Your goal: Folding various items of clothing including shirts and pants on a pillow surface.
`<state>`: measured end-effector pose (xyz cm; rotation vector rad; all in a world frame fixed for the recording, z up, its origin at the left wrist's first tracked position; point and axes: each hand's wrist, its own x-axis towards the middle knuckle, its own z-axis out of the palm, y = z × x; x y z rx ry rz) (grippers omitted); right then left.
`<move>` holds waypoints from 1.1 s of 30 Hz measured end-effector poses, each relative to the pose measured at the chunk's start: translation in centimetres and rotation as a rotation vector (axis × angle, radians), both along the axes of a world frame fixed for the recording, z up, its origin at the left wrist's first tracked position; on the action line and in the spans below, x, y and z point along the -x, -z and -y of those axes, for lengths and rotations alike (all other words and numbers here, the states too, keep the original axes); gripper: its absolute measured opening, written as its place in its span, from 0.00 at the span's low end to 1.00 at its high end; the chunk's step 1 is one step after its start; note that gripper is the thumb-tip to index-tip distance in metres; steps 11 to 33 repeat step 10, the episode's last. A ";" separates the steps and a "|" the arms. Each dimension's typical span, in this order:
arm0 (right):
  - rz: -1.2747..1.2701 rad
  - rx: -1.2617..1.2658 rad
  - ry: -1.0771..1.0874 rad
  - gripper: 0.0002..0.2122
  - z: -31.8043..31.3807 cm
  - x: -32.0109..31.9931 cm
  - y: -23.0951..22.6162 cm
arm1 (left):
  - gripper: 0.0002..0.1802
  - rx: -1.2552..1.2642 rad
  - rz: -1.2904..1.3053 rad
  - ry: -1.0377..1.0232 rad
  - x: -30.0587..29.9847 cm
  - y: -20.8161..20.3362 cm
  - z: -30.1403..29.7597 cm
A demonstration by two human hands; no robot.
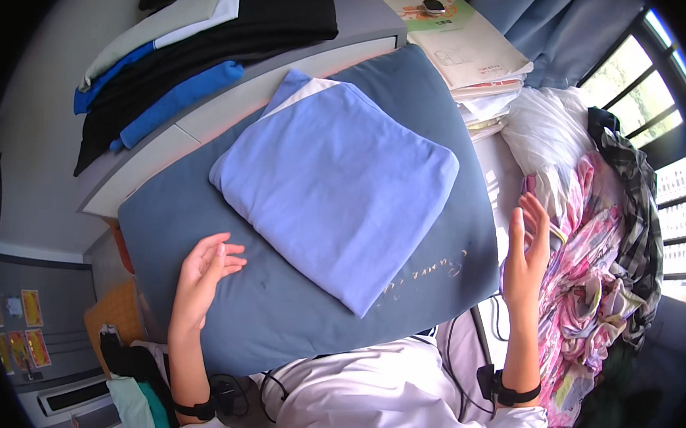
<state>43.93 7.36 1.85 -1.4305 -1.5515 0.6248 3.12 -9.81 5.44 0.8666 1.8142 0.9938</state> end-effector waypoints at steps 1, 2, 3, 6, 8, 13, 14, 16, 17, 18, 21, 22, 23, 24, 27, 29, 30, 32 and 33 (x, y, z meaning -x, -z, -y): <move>-0.010 0.039 -0.050 0.22 0.1 -0.1 0.1 | 0.28 -0.067 0.235 -0.093 -0.6 0.7 0.0; -0.020 0.113 -0.066 0.21 -0.1 0.1 -0.1 | 0.31 -0.175 0.467 -0.179 -1.4 1.3 -0.3; 0.021 -0.011 -0.162 0.19 -0.4 0.9 -0.1 | 0.31 -0.142 0.464 -0.214 -1.9 2.0 -1.2; -0.005 -0.060 -0.313 0.19 -1.3 4.2 -0.6 | 0.32 -0.338 0.789 -0.225 -4.0 4.6 -5.8; -0.080 -0.065 -0.331 0.19 -2.1 6.8 -0.7 | 0.33 -0.453 0.883 -0.307 -5.4 6.1 -7.2; -0.166 -0.029 -0.411 0.19 -2.3 10.9 0.1 | 0.36 -0.515 0.912 -0.445 -4.4 6.3 -4.7; -0.166 -0.029 -0.411 0.19 -2.3 10.9 0.1 | 0.36 -0.515 0.912 -0.445 -4.4 6.3 -4.7; -0.166 -0.029 -0.411 0.19 -2.3 10.9 0.1 | 0.36 -0.515 0.912 -0.445 -4.4 6.3 -4.7; -0.166 -0.029 -0.411 0.19 -2.3 10.9 0.1 | 0.36 -0.515 0.912 -0.445 -4.4 6.3 -4.7; -0.166 -0.029 -0.411 0.19 -2.3 10.9 0.1 | 0.36 -0.515 0.912 -0.445 -4.4 6.3 -4.7; -0.166 -0.029 -0.411 0.19 -2.3 10.9 0.1 | 0.36 -0.515 0.912 -0.445 -4.4 6.3 -4.7; -0.166 -0.029 -0.411 0.19 -2.3 10.9 0.1 | 0.36 -0.515 0.912 -0.445 -4.4 6.3 -4.7; -0.166 -0.029 -0.411 0.19 -2.3 10.9 0.1 | 0.36 -0.515 0.912 -0.445 -4.4 6.3 -4.7; -0.166 -0.029 -0.411 0.19 -2.3 10.9 0.1 | 0.36 -0.515 0.912 -0.445 -4.4 6.3 -4.7; -0.166 -0.029 -0.411 0.19 -2.3 10.9 0.1 | 0.36 -0.515 0.912 -0.445 -4.4 6.3 -4.7; -0.166 -0.029 -0.411 0.19 -2.3 10.9 0.1 | 0.36 -0.515 0.912 -0.445 -4.4 6.3 -4.7; -0.166 -0.029 -0.411 0.19 -2.3 10.9 0.1 | 0.36 -0.515 0.912 -0.445 -4.4 6.3 -4.7; -0.166 -0.029 -0.411 0.19 -2.3 10.9 0.1 | 0.36 -0.515 0.912 -0.445 -4.4 6.3 -4.7; -0.166 -0.029 -0.411 0.19 -2.3 10.9 0.1 | 0.36 -0.515 0.912 -0.445 -4.4 6.3 -4.7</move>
